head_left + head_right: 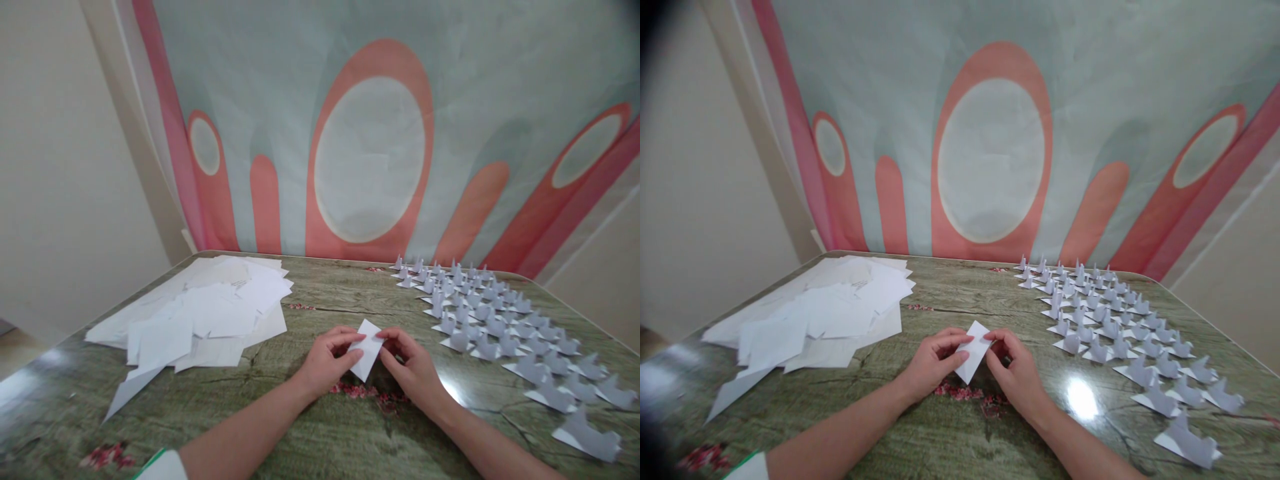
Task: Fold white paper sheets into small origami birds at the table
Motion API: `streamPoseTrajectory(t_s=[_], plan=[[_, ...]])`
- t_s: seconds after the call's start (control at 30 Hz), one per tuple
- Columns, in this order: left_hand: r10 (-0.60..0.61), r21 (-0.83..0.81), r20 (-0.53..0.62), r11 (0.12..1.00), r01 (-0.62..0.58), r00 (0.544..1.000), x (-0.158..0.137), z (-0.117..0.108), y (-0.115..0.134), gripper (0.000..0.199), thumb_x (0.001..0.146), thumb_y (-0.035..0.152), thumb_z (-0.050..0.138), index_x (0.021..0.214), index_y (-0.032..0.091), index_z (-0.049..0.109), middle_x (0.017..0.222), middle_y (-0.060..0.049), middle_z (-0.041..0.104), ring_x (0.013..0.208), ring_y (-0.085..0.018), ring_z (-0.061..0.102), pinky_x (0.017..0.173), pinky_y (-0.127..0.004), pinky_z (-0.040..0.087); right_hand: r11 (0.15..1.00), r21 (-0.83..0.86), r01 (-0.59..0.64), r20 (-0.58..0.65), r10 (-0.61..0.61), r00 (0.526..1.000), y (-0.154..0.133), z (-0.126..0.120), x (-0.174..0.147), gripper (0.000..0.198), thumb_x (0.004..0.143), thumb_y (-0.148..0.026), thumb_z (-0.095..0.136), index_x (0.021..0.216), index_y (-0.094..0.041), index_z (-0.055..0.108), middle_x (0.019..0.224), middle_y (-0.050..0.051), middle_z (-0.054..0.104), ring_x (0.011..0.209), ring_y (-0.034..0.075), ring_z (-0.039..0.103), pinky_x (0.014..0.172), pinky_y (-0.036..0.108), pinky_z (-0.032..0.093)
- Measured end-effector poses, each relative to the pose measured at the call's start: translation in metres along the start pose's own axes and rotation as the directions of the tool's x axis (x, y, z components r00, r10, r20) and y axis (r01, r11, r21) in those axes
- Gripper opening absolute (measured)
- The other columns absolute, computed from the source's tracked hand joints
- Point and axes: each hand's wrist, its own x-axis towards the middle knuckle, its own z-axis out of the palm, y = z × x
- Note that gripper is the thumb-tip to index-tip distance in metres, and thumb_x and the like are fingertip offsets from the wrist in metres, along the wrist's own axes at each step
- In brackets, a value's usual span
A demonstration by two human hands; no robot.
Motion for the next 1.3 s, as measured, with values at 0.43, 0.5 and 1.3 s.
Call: streamPoseTrajectory(t_s=[0.43,0.5,1.3], plan=[[-0.152,-0.277,0.017,0.949,0.15,0.988,0.0008,-0.0042,0.0024,0.038,0.072,0.03,0.068,0.107,0.016,0.064,0.114,-0.01,0.06,0.102,-0.024,0.055,0.088,-0.032,0.042,0.994,0.052,0.092,0.023,-0.093,0.995,-0.006,-0.0017,0.0,0.016,0.082,-0.024,0.052,0.097,-0.019,0.052,0.081,0.002,0.05,0.067,0.014,0.05,0.061,0.026,0.042],[-0.18,-0.3,0.012,0.938,0.175,0.984,0.0008,-0.005,0.0022,0.038,0.072,0.03,0.068,0.107,0.016,0.064,0.113,-0.01,0.061,0.102,-0.023,0.055,0.088,-0.032,0.042,0.994,0.065,0.092,0.032,-0.094,0.995,-0.0067,-0.001,-0.0009,0.018,0.082,-0.023,0.052,0.099,-0.02,0.051,0.08,0.001,0.049,0.067,0.014,0.05,0.061,0.026,0.043],[-0.257,-0.342,-0.007,0.909,0.239,0.966,0.0021,-0.0049,0.0092,0.048,0.064,0.036,0.073,0.106,0.014,0.065,0.105,-0.011,0.066,0.092,-0.024,0.06,0.084,-0.035,0.043,0.998,0.031,0.051,0.032,-0.052,0.998,-0.0005,0.0038,-0.0023,0.025,0.08,-0.025,0.055,0.103,-0.019,0.047,0.07,-0.001,0.05,0.062,0.013,0.049,0.057,0.025,0.04]])
